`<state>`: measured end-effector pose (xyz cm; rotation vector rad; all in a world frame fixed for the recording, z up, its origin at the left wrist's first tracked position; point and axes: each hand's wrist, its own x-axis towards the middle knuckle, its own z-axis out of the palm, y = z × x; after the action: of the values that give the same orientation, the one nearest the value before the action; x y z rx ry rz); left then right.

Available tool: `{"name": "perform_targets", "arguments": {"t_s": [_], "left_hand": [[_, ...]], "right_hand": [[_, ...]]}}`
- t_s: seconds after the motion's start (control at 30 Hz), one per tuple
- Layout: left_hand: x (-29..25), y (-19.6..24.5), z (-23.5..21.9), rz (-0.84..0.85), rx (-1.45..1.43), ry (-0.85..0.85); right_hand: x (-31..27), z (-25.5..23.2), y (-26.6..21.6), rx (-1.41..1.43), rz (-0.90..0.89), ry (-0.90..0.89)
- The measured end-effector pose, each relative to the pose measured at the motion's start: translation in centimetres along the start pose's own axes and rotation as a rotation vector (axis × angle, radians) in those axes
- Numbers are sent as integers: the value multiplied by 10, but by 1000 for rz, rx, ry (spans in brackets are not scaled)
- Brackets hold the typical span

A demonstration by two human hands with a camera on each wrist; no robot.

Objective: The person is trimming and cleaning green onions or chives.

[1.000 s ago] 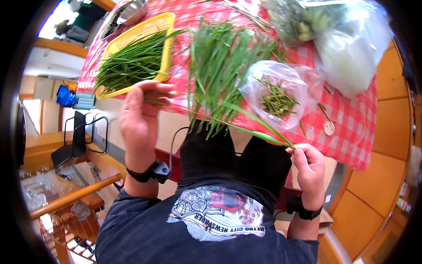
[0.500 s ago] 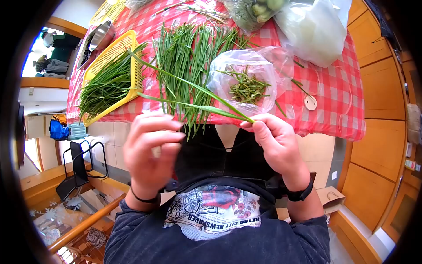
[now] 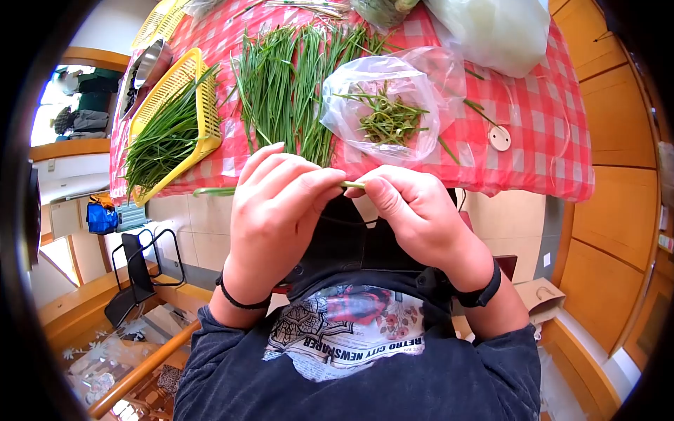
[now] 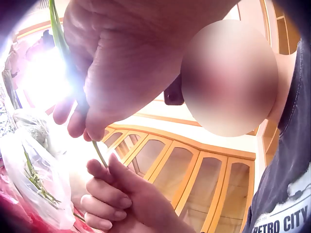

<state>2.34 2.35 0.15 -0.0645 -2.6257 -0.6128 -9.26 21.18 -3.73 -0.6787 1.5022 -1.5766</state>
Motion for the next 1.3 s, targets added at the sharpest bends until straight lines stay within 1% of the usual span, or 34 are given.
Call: {"name": "perform_targets", "arguments": {"t_s": [0.07,0.13,0.17,0.27,0.33,0.37,0.43,0.47,0.53,0.6,0.67,0.7,0.73,0.77,0.83,0.9,0.93,1.0,1.03,1.07,1.1,1.13,1.2,1.3], "left_hand": [[-1,-3,-2,-54,-3,5],[1,-5,-5,-53,-1,15],[0,-7,-6,-59,9,23],[0,-10,-8,-71,13,40],[-1,-11,-8,-83,4,41],[-1,-11,-8,-83,3,41],[-1,-11,-8,-76,-6,38],[-2,-11,-8,-77,-6,38],[-1,-11,-7,-82,-7,14],[0,-10,-6,-73,-18,1],[1,-10,-5,-64,-34,-12],[0,-9,-4,-55,-35,-23],[-1,-9,-3,-46,-36,-35],[-1,-9,-2,-45,-37,-35],[-2,-7,2,1,-12,14],[-3,-4,3,-5,-9,31],[-3,-4,4,-11,-5,49],[-4,-4,3,-13,9,49],[-4,-3,2,-15,23,48],[-3,-2,2,-15,22,47],[-2,0,1,-32,14,66],[-1,1,1,-49,5,85],[-1,1,0,-53,6,88],[-3,0,-2,-67,12,84]], "right_hand": [[-1,-2,2,-18,11,28],[-3,-5,8,-93,-48,122],[-4,-9,11,-94,-47,122],[-7,-27,23,-32,-18,79],[-6,-33,25,-61,-87,-53],[-7,-26,26,-61,-86,-53],[-1,4,10,26,-188,253],[0,5,8,27,-188,252],[1,5,6,8,-225,187],[2,5,8,39,-216,180],[4,1,8,-226,-348,102],[5,5,7,-213,-352,158],[5,8,5,-214,-351,159],[5,11,3,-215,-321,196],[4,13,3,-216,-290,233],[4,15,5,-158,-152,242],[3,17,5,-158,-152,242],[1,21,4,36,-65,240],[2,22,3,37,-64,239],[3,23,3,95,-45,239],[3,24,2,153,-26,240],[4,23,3,154,-25,243],[5,22,5,259,17,199],[4,25,8,250,-30,197]]}}
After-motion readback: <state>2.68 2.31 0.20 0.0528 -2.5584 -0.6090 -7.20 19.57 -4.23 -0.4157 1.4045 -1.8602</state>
